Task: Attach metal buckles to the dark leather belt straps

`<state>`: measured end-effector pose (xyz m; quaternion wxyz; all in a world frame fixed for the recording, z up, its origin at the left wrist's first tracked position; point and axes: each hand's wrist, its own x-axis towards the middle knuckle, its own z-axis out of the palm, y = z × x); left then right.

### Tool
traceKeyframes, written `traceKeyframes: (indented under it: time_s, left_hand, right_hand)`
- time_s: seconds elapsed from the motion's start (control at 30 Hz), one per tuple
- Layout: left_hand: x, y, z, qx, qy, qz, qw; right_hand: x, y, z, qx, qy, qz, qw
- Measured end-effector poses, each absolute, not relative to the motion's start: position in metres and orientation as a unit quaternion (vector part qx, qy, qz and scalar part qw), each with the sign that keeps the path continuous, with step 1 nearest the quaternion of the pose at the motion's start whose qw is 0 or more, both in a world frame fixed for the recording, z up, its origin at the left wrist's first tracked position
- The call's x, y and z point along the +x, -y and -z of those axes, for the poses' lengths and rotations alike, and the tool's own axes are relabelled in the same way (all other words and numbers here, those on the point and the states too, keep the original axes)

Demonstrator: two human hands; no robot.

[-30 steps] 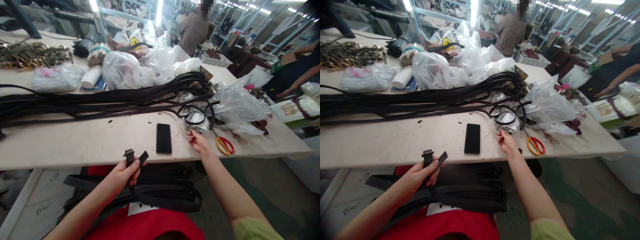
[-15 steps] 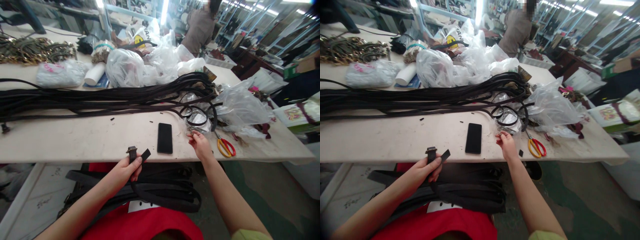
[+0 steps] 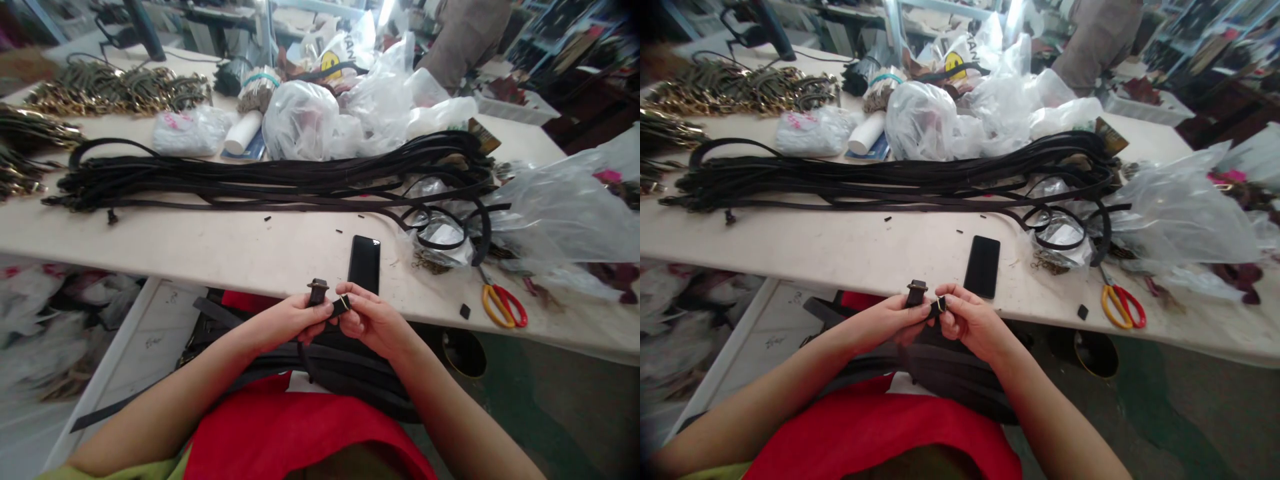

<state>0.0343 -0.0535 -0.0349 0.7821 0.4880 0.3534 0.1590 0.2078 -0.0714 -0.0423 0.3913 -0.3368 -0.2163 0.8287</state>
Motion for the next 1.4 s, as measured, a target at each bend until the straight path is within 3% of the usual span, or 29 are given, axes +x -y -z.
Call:
traceKeyframes:
  time_s: [0.13,0.33,0.53,1.1,1.4]
  left_hand:
    - [0.032,0.055,0.030,0.522,-0.347,-0.152,0.764]
    - [0.037,0.058,0.031,0.564,-0.371,-0.181,0.716]
    - [0.039,0.064,0.040,0.538,-0.399,-0.263,0.694]
    - [0.047,0.062,0.033,0.516,-0.379,-0.257,0.723]
    - [0.042,0.056,0.022,0.653,-0.417,-0.285,0.564]
  right_hand:
    - [0.203,0.079,0.043,-0.396,0.293,-0.785,0.376]
    - [0.203,0.083,0.047,-0.483,0.529,-0.588,0.375]
    - [0.204,0.083,0.049,-0.480,0.672,-0.411,0.387]
    - [0.206,0.081,0.046,-0.393,0.511,-0.628,0.436]
    - [0.217,0.072,0.022,-0.356,0.406,-0.669,0.510]
